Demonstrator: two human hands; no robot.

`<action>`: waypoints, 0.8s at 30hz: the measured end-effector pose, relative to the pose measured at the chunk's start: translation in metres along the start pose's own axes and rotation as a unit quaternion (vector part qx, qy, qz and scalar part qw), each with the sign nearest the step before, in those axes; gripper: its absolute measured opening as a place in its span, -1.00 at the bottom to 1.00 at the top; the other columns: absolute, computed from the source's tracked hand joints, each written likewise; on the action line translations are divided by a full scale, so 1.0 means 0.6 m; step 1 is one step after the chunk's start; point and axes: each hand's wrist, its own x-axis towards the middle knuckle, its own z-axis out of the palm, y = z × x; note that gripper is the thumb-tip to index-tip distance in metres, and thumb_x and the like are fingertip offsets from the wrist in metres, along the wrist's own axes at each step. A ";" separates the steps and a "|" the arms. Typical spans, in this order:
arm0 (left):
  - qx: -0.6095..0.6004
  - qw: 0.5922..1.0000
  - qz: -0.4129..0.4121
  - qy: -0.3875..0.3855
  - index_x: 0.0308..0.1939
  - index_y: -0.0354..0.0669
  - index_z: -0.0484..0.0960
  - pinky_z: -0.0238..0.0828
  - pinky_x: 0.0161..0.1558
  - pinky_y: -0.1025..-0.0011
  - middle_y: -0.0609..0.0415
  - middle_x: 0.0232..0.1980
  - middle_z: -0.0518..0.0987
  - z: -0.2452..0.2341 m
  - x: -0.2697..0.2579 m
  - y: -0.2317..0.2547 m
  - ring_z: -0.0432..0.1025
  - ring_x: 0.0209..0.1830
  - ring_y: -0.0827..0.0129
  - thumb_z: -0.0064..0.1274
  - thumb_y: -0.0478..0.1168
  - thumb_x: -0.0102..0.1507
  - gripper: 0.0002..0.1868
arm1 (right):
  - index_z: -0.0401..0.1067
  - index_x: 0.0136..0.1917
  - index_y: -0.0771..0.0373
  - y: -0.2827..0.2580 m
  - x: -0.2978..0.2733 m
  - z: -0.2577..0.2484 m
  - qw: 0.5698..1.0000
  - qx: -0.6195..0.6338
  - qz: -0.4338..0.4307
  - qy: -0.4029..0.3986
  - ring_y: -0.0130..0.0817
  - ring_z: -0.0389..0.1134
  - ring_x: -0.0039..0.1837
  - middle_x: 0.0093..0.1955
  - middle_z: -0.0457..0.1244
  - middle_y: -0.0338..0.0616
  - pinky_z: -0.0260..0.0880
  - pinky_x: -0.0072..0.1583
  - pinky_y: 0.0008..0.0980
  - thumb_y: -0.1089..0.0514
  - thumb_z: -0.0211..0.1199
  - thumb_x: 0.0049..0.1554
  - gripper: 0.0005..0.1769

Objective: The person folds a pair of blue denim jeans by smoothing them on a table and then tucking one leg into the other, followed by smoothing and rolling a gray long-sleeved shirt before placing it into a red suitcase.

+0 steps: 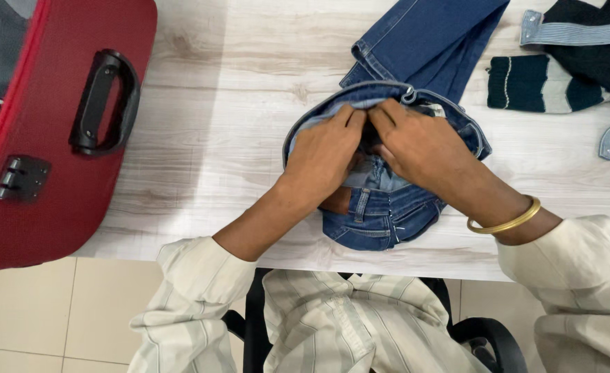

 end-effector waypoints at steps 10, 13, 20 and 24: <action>-0.036 0.998 0.040 -0.016 -0.04 -0.20 0.67 0.33 0.21 -0.01 -0.09 0.37 0.33 0.029 -0.023 -0.009 0.21 0.37 -0.07 0.39 -0.24 -0.01 -0.54 | 0.44 0.45 0.00 0.136 0.042 -0.036 0.991 -0.108 0.070 0.023 -0.04 0.48 0.00 0.47 0.20 -0.12 0.52 -0.04 -0.14 0.18 0.37 0.11 -0.38; -0.037 0.998 0.003 -0.040 -0.03 -0.30 0.64 0.31 0.21 -0.08 -0.09 0.40 0.28 0.032 -0.046 0.002 0.17 0.40 -0.08 0.39 -0.25 0.00 -0.51 | 0.34 0.55 -0.18 0.163 0.080 0.007 0.979 -0.162 0.072 -0.105 -0.03 0.47 0.04 0.60 0.09 -0.15 0.54 -0.04 -0.13 -0.08 0.49 -0.10 -0.06; -0.082 0.991 -0.101 -0.032 -0.09 -0.34 0.57 0.25 0.25 -0.17 -0.14 0.39 0.24 0.004 -0.149 0.008 0.11 0.43 -0.13 0.41 -0.24 -0.01 -0.52 | 0.54 0.19 0.08 0.200 0.092 0.035 0.987 -0.094 -0.082 -0.103 -0.13 0.48 0.09 0.18 0.38 -0.21 0.52 0.13 -0.24 0.11 0.29 0.24 -0.76; -0.089 0.987 -0.129 -0.029 -0.13 -0.33 0.56 0.21 0.21 -0.21 -0.16 0.39 0.22 -0.010 -0.185 0.016 0.08 0.43 -0.17 0.40 -0.26 -0.03 -0.54 | 0.43 0.17 0.39 0.232 0.102 0.008 0.957 0.259 -0.066 0.110 -0.12 0.46 0.15 0.11 0.35 -0.03 0.53 0.16 -0.24 0.33 0.10 0.30 -0.80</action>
